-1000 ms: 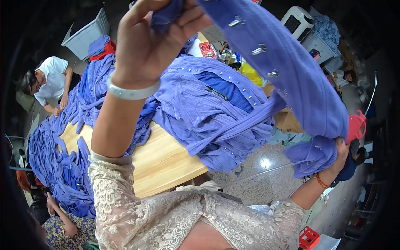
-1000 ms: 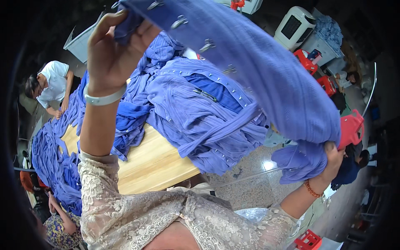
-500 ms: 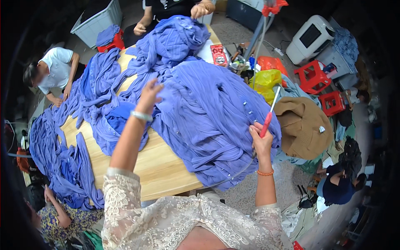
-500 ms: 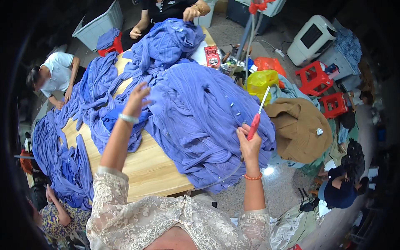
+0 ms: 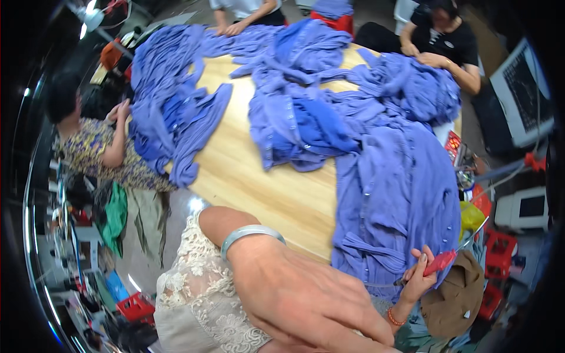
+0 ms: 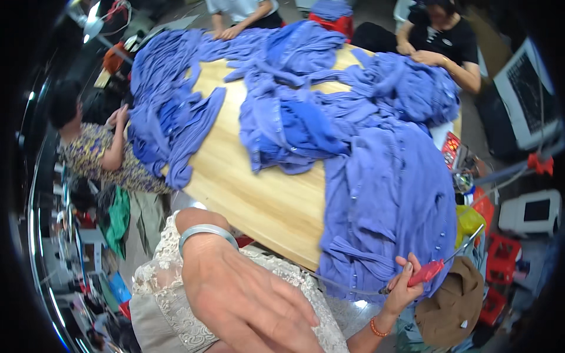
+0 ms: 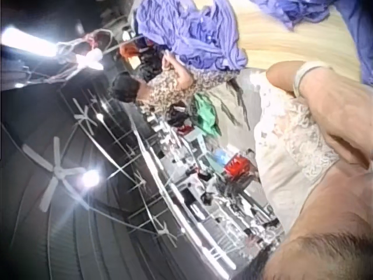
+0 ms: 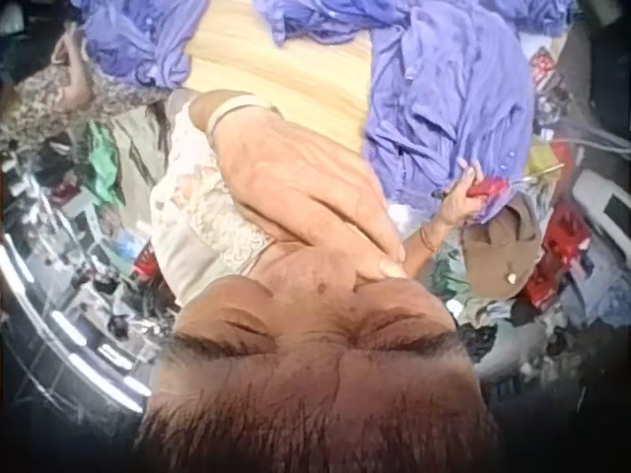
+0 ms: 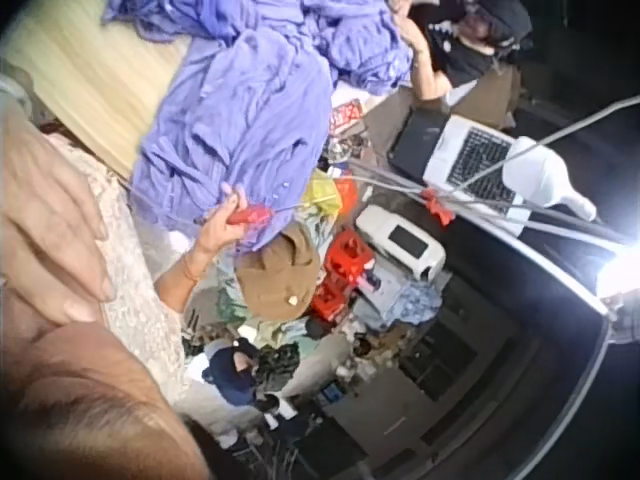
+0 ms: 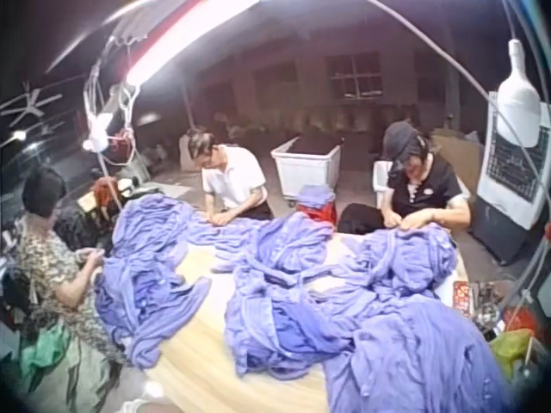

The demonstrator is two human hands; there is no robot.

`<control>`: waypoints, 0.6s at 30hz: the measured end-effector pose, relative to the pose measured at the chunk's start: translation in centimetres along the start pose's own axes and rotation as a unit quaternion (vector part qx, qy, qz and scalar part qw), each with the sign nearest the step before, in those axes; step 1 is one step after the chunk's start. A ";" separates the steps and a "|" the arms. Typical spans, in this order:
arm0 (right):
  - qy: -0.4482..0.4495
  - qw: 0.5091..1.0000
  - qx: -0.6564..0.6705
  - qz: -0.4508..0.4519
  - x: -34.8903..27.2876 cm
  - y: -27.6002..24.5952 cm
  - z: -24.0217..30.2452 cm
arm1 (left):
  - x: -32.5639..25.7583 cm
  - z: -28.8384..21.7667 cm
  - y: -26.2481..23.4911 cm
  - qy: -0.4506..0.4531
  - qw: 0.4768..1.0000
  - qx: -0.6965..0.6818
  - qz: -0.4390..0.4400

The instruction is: The person spreads out garment pieces on a table, trims threads along the edges using thread snips, and stacks the finished garments.

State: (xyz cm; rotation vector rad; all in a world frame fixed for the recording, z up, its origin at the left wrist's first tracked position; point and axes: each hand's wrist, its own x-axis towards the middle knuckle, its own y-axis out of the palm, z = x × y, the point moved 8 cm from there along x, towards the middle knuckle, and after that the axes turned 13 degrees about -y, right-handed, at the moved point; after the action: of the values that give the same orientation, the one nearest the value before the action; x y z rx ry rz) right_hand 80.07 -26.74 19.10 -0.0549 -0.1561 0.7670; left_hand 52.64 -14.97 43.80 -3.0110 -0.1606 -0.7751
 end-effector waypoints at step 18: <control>-0.029 0.972 -0.028 0.231 -5.2 28.3 2.5 | -17.4 -12.5 -5.9 0.068 0.988 0.117 -0.072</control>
State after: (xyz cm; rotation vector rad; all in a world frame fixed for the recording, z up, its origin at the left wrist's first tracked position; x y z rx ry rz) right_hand 56.51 -10.00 17.93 -0.1255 -0.2243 1.2297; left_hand 30.83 -11.34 46.30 -2.7381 -0.4363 -0.9001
